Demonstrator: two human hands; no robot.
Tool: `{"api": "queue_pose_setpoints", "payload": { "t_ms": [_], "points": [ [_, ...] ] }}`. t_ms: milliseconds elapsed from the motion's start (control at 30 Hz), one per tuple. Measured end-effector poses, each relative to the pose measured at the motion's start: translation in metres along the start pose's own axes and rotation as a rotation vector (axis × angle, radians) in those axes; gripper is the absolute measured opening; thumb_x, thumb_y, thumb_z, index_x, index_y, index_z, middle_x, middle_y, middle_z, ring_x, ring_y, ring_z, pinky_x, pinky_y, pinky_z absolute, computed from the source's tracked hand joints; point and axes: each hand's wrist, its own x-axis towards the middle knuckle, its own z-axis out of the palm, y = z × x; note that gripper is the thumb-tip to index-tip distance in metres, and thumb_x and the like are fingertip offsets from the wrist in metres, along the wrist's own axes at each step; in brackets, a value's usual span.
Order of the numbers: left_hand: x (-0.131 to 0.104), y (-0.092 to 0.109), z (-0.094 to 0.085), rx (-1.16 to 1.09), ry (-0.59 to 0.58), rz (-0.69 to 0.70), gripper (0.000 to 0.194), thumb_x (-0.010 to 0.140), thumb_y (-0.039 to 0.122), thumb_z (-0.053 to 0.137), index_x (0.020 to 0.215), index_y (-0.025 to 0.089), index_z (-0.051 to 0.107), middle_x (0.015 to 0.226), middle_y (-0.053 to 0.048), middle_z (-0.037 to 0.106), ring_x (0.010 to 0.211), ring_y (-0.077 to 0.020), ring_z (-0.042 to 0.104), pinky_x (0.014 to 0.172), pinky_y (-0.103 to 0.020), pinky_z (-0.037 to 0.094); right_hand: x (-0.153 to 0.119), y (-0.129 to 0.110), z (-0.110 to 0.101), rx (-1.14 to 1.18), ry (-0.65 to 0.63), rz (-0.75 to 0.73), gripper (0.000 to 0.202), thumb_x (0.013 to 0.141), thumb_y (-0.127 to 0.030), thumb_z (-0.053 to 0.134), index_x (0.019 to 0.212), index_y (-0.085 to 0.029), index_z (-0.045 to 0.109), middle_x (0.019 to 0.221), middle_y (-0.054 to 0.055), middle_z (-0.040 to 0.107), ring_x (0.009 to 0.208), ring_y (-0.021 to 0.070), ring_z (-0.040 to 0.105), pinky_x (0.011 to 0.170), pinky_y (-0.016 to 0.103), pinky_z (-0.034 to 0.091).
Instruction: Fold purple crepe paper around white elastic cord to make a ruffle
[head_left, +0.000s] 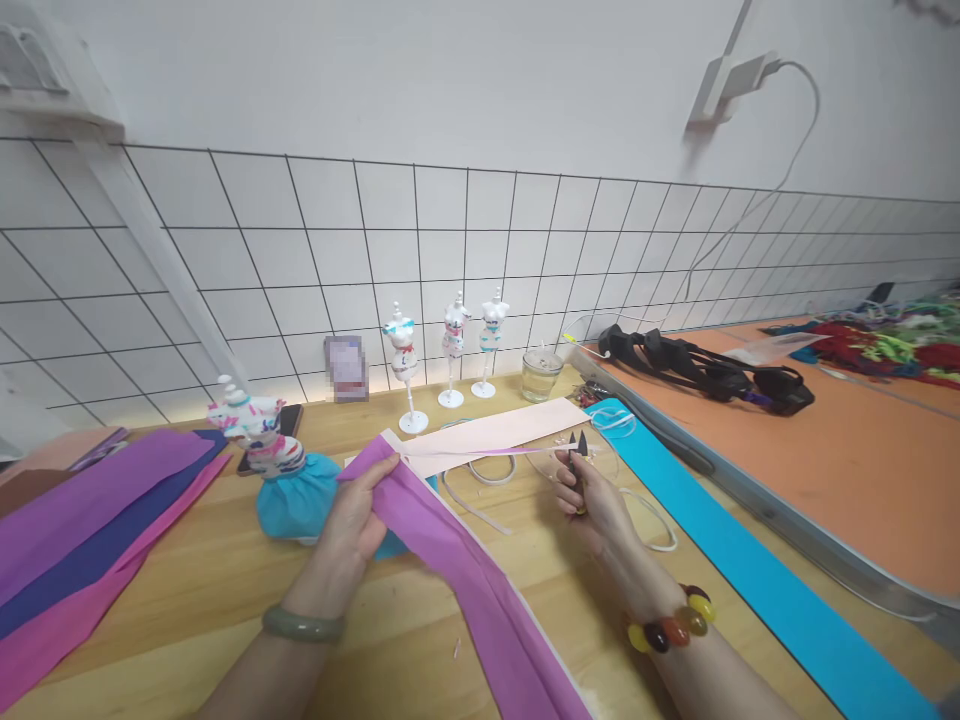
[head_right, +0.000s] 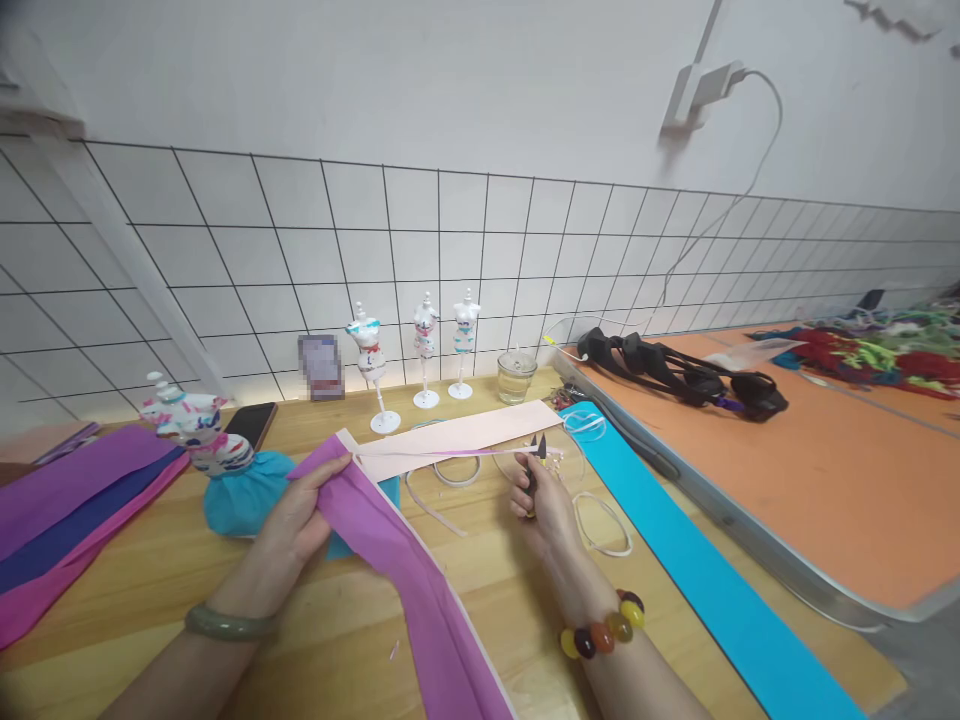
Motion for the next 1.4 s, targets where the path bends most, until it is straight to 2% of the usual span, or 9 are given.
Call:
{"api": "queue_pose_setpoints", "payload": {
  "t_ms": [267,367,467,533,667,833,1033,1233,1400],
  "points": [
    [0.0,0.0,0.001,0.006,0.01,-0.014,0.014,0.069,0.0,0.063,0.077,0.011,0.064,0.07,-0.005,0.069,0.059,-0.0149,0.065,0.059,-0.025,0.055,0.0,-0.029,-0.009,0.019,0.145,-0.362,0.02,0.072,-0.028,0.061,0.071,-0.022,0.042,0.053,-0.011,0.034,0.034,0.0024,0.021,0.033,0.017,0.022],
    [-0.004,-0.005,0.002,0.038,-0.03,-0.037,0.017,0.066,0.001,0.066,0.079,0.012,0.065,0.07,-0.004,0.069,0.059,-0.0158,0.065,0.059,-0.026,0.055,-0.005,-0.04,-0.006,-0.005,0.229,-0.539,0.019,0.073,-0.029,0.061,0.074,-0.023,0.042,0.058,-0.01,0.041,0.036,0.0027,0.021,0.036,0.018,0.022],
    [-0.013,-0.015,0.005,0.089,-0.111,-0.062,0.023,0.063,0.002,0.069,0.083,0.014,0.066,0.075,-0.005,0.07,0.064,-0.0173,0.066,0.062,-0.027,0.055,-0.015,-0.034,0.006,-0.095,0.247,-0.644,0.022,0.07,-0.029,0.066,0.082,-0.024,0.05,0.062,-0.009,0.047,0.039,0.0031,0.023,0.037,0.02,0.02],
    [-0.023,-0.024,0.008,0.121,-0.182,-0.086,0.029,0.061,0.005,0.072,0.087,0.014,0.066,0.083,-0.008,0.071,0.072,-0.0205,0.067,0.068,-0.031,0.055,-0.024,-0.019,0.017,-0.237,0.163,-0.592,0.025,0.066,-0.03,0.072,0.083,-0.021,0.057,0.056,-0.008,0.044,0.04,0.0043,0.027,0.038,0.021,0.019],
    [-0.044,-0.038,0.016,0.152,-0.368,-0.131,0.037,0.06,0.013,0.074,0.096,0.012,0.066,0.098,-0.013,0.069,0.09,-0.0276,0.065,0.081,-0.038,0.052,-0.043,0.015,0.032,-0.641,-0.223,-0.288,0.031,0.07,-0.04,0.068,0.091,-0.018,0.064,0.054,-0.005,0.046,0.041,0.0061,0.03,0.04,0.022,0.02],
    [-0.056,-0.044,0.018,0.206,-0.568,-0.201,0.031,0.067,0.016,0.07,0.097,0.011,0.068,0.104,-0.015,0.068,0.099,-0.0282,0.062,0.086,-0.037,0.05,-0.053,0.035,0.034,-0.654,-0.429,-0.102,0.039,0.067,-0.043,0.071,0.095,-0.017,0.063,0.051,-0.008,0.041,0.041,0.0046,0.025,0.041,0.021,0.019],
    [-0.055,-0.046,0.017,0.221,-0.512,-0.19,0.031,0.065,0.016,0.071,0.095,0.011,0.069,0.098,-0.015,0.069,0.091,-0.0277,0.065,0.078,-0.035,0.053,-0.047,0.035,0.031,-0.67,-0.422,-0.091,0.04,0.06,-0.042,0.076,0.088,-0.017,0.063,0.066,-0.003,0.054,0.047,0.0058,0.038,0.043,0.02,0.027],
    [-0.052,-0.042,0.018,0.235,-0.438,-0.193,0.026,0.064,0.017,0.072,0.089,0.01,0.069,0.089,-0.014,0.071,0.08,-0.0274,0.068,0.073,-0.035,0.054,-0.045,0.035,0.03,-0.692,-0.424,-0.113,0.037,0.06,-0.042,0.076,0.084,-0.017,0.065,0.068,-0.002,0.056,0.055,0.0088,0.046,0.05,0.021,0.034],
    [-0.05,-0.04,0.018,0.226,-0.425,-0.188,0.026,0.064,0.02,0.073,0.087,0.01,0.07,0.087,-0.014,0.071,0.081,-0.0277,0.067,0.074,-0.036,0.053,-0.047,0.036,0.031,-0.689,-0.412,-0.069,0.038,0.062,-0.047,0.073,0.083,-0.017,0.063,0.056,-0.006,0.047,0.042,0.0051,0.034,0.041,0.021,0.025]
  ]
}}
